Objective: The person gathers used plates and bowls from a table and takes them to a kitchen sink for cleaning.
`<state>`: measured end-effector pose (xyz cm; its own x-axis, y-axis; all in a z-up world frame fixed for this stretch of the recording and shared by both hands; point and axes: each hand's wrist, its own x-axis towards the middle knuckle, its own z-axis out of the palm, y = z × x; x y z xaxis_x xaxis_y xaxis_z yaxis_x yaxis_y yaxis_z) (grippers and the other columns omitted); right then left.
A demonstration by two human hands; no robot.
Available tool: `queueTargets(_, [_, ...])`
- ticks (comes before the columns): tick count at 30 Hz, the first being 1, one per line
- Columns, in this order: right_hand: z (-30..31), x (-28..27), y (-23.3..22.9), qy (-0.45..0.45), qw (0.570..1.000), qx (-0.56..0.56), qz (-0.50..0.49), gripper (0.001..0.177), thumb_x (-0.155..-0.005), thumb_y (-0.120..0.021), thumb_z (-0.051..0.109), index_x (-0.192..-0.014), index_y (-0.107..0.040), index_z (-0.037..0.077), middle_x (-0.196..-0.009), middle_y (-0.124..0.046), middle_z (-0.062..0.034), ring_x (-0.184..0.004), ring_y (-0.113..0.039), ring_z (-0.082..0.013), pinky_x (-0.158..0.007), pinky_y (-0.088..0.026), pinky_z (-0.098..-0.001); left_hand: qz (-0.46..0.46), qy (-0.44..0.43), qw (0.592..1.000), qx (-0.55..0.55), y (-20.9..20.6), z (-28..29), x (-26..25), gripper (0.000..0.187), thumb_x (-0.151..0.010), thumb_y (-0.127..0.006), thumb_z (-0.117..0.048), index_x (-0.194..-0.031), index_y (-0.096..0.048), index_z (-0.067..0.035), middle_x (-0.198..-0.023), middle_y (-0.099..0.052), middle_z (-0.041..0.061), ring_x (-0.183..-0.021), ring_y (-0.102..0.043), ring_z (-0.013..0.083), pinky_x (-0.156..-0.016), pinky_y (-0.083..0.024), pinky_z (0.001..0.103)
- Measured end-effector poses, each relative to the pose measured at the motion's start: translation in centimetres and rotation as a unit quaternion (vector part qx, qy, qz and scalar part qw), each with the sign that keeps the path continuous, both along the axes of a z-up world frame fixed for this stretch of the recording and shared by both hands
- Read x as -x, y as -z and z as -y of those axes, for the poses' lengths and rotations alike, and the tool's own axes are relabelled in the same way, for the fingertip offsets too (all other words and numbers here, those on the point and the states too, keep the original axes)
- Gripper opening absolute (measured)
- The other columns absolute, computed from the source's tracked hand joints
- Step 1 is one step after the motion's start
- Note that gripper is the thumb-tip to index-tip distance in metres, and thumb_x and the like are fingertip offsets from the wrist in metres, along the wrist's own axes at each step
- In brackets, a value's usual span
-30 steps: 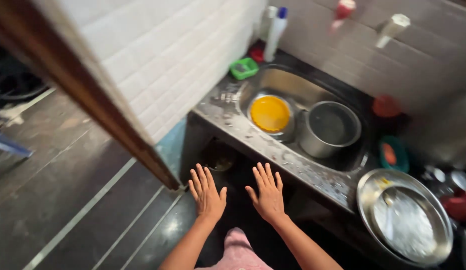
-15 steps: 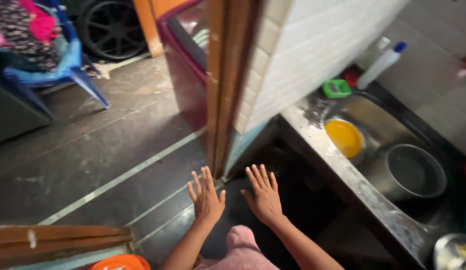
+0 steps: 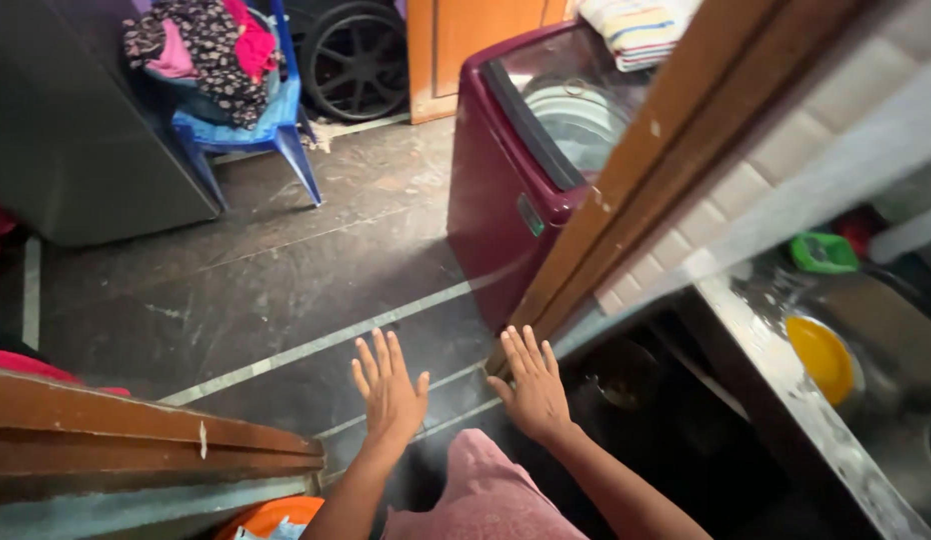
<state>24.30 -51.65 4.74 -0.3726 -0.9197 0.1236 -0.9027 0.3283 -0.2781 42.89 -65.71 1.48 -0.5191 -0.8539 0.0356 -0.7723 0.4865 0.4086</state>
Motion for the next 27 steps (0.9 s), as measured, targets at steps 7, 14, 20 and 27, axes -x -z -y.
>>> queueTargets(7, [10.1,2.6,1.5,-0.077,0.996,0.041,0.019,0.074,-0.095,-0.064,0.04,-0.153,-0.038,0.001,-0.162,-0.037,-0.0149,-0.153,-0.023,-0.0341,-0.122,-0.016,-0.0512,0.004,-0.037,0.999,-0.02,0.0,6.7,1.4,0.089,-0.086,-0.07,-0.038,-0.153,-0.03,0.004,-0.167,-0.007,0.025,-0.153,-0.002,0.0461,-0.122,-0.008,0.058])
queueTargets(14, [21.4,5.8,2.3,-0.129,0.99,0.037,0.03,0.074,-0.094,-0.064,0.043,-0.151,-0.041,0.0,-0.16,-0.036,-0.0164,-0.154,-0.022,-0.0346,-0.121,-0.017,-0.0517,0.054,-0.046,0.996,-0.054,-1.1,15.4,4.7,0.076,-0.088,-0.069,-0.041,-0.147,-0.044,0.0,-0.167,-0.005,0.024,-0.154,-0.002,0.0463,-0.122,-0.008,0.058])
queueTargets(20, [30.1,6.2,1.6,-0.196,0.98,0.019,-0.007,0.073,-0.095,-0.062,0.044,-0.151,-0.041,0.001,-0.162,-0.035,-0.0166,-0.153,-0.022,-0.0346,-0.121,-0.018,-0.0524,-0.021,-0.109,0.994,-0.023,-0.5,20.1,6.3,0.076,-0.086,-0.068,-0.039,-0.146,-0.044,0.002,-0.166,-0.012,0.024,-0.152,-0.007,0.0455,-0.12,-0.011,0.06])
queueTargets(27, [42.6,4.4,0.8,-0.292,0.956,0.029,-0.02,0.073,-0.095,-0.062,0.046,-0.15,-0.043,0.002,-0.161,-0.035,-0.0152,-0.152,-0.024,-0.0346,-0.121,-0.019,-0.053,-0.044,-0.157,0.986,0.014,0.7,29.3,4.8,0.078,-0.09,-0.065,-0.046,-0.147,-0.043,0.002,-0.161,-0.024,0.026,-0.15,-0.013,0.0473,-0.118,-0.01,0.064])
